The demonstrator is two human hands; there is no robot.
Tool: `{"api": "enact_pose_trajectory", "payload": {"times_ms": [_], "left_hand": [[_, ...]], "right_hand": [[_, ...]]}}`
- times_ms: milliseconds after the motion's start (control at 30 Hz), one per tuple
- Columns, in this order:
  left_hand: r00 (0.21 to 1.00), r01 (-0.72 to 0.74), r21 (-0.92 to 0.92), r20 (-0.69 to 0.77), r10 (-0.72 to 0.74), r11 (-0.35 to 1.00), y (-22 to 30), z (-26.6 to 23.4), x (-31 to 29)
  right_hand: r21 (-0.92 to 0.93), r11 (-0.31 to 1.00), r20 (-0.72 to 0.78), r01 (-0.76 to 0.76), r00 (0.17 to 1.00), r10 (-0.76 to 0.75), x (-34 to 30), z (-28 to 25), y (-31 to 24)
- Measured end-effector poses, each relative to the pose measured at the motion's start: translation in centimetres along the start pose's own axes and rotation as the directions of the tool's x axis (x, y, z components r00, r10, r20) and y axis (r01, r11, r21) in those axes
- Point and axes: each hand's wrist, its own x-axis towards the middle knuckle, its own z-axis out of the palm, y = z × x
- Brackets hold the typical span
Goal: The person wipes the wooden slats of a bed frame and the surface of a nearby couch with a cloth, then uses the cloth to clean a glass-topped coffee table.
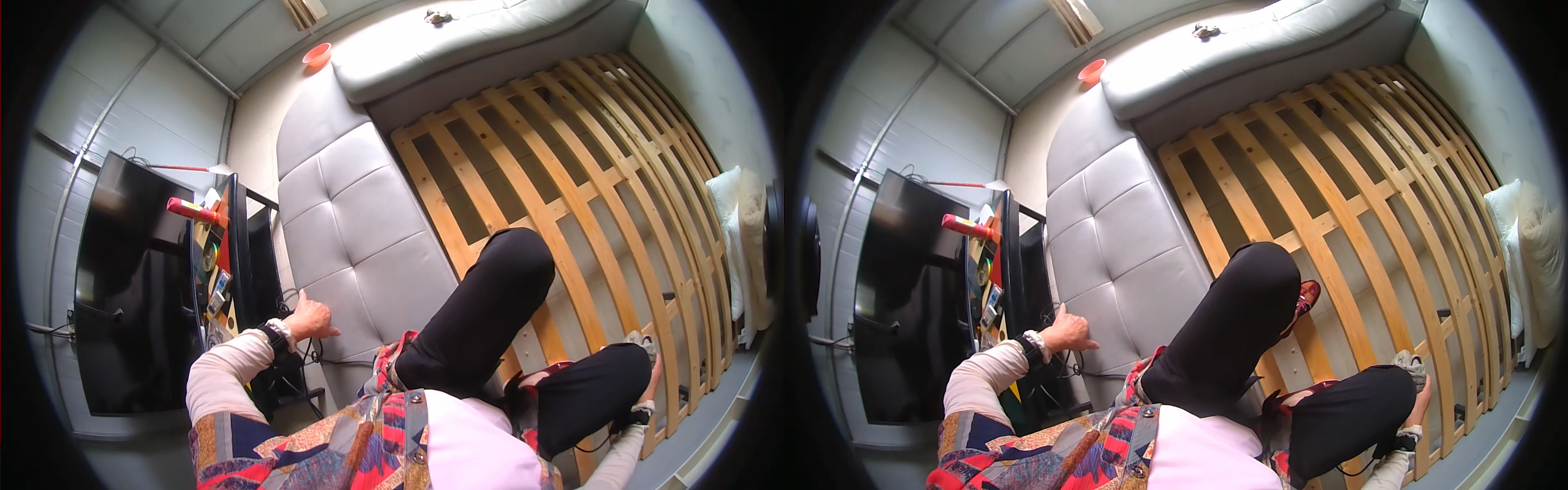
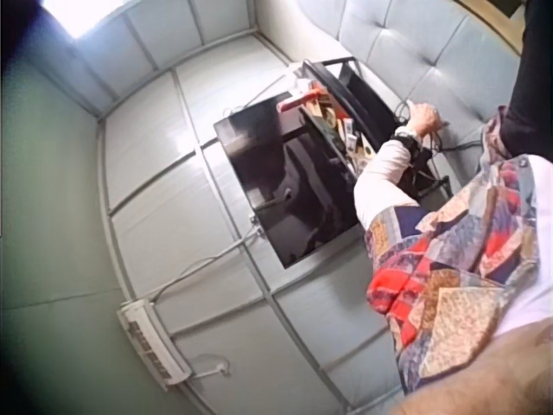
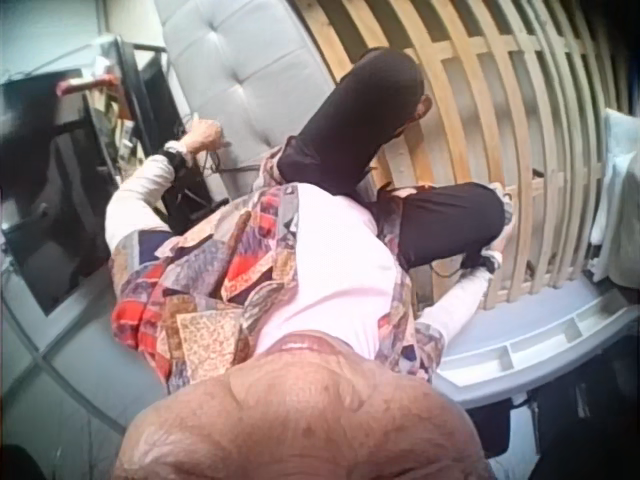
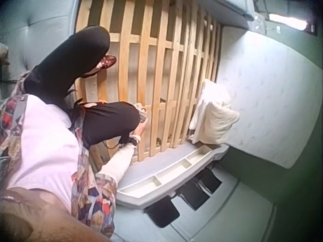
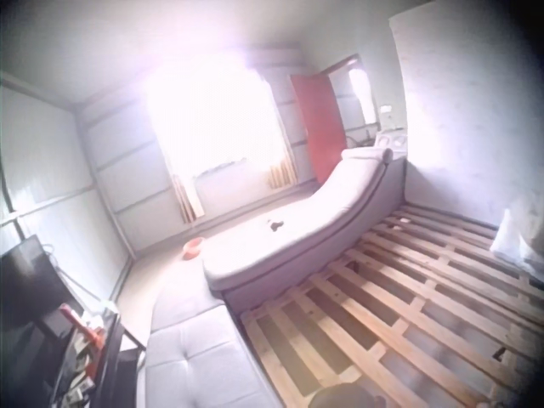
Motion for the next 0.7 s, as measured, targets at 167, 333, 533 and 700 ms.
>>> {"api": "enact_pose_trajectory", "payload": {"times_ms": [167,333,533,700], "left_hand": [[0.973,0.193,-0.172,-0.096,-0.211,0.966,1.6,3.5,-1.7],[0.917,0.269,-0.271,-0.22,-0.332,0.924,1.4,3.7,-1.9],[0.916,0.19,-0.344,-0.274,-0.292,0.92,1.8,5.7,-1.3],[0.918,0.153,-0.506,-0.245,-0.311,0.849,2.8,6.2,0.2]], "right_hand": [[0.089,0.995,-0.007,0.034,0.999,-0.033,1.3,1.6,-2.1],[-0.043,0.994,-0.054,0.096,0.994,-0.098,3.9,0.7,-2.2],[-0.042,0.986,-0.134,0.159,0.977,-0.163,3.4,1.0,-6.8],[0.141,0.973,-0.241,0.184,0.959,-0.146,2.1,1.4,-9.1]]}}
